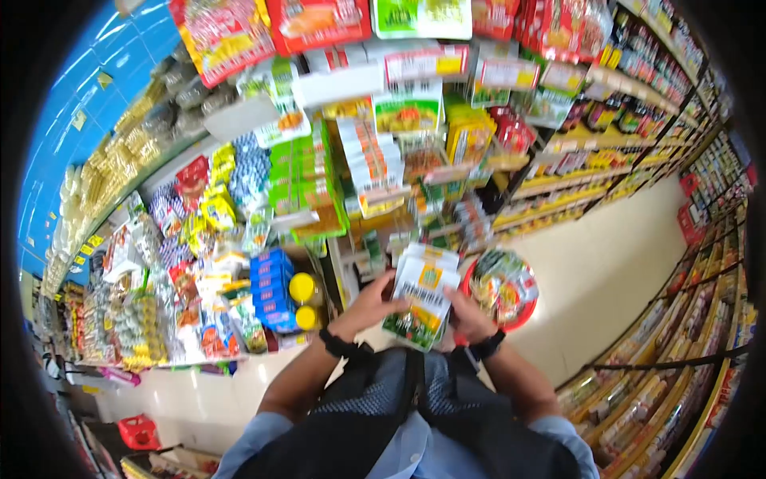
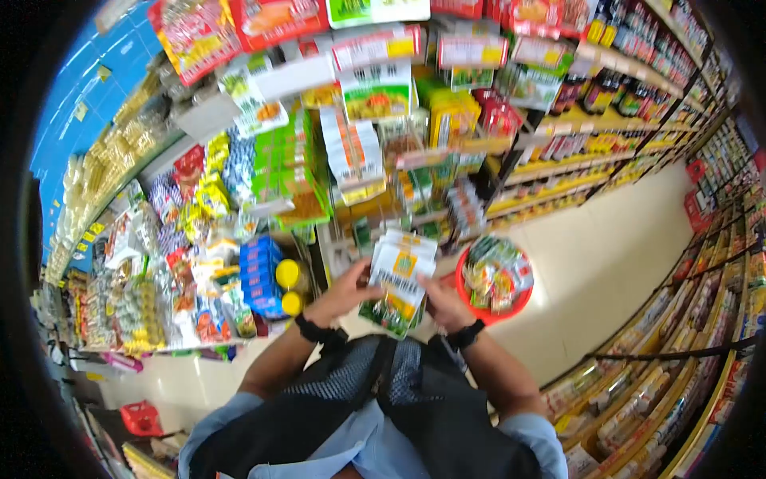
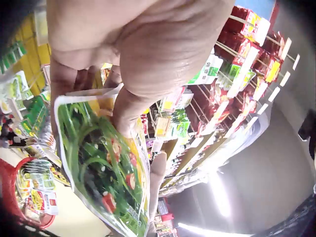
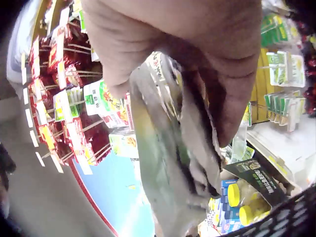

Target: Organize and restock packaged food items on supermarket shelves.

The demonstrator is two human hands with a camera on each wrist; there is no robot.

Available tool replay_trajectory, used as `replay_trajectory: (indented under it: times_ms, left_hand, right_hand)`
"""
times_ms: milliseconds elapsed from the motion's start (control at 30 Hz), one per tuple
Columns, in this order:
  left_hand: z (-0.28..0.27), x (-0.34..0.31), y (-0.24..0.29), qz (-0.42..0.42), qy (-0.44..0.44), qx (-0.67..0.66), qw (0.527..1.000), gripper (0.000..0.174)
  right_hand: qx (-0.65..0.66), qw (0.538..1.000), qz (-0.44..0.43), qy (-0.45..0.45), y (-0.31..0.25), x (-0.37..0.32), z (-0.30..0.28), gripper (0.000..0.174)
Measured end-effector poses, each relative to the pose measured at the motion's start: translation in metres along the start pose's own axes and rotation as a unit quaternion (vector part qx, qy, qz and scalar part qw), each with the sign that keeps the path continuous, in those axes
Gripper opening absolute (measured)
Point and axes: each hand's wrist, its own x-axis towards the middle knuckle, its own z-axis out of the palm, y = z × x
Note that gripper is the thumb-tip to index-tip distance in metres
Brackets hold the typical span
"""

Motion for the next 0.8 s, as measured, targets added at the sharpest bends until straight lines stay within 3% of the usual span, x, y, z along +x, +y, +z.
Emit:
replay_trajectory:
  times_ms: [67,133,267,367,567,800]
  left_hand:
    - [-0.003,-0.007,-0.011,-0.009,0.015,-0.061,0.998,0.059]
    - [-0.009,-0.007,-0.025,0.000,0.006,-0.035,0.999,0.055]
    - [-0.014,-0.013,-0.027,-0.030,-0.035,-0.018,0.999,0.052]
    - [-0.009,-0.017,-0.018,-0.005,-0.066,-0.039,0.997,0.052]
    - [-0.006,-0.012,-0.003,-0.009,-0.053,0.027,0.998,0.038]
    - [0.000,-0.002,0.003,0.015,0.008,-0.004,1.000,0.036]
  right_hand:
    - [-0.008,1.000,0.010,-0.007,0.018,0.001,-0.024,0.054]
    - [-0.046,0.999,0.004,-0.016,0.012,-0.008,-0.008,0.059]
    - [-0.092,0.996,0.010,0.007,0.016,-0.013,-0.002,0.056]
    - [-0.102,0.994,0.033,0.017,0.020,-0.016,-0.001,0.052]
    - [-0.092,0.996,0.006,0.009,0.015,-0.023,0.006,0.052]
    - [-0.065,0.997,-0.033,0.013,0.016,-0.024,-0.007,0.054]
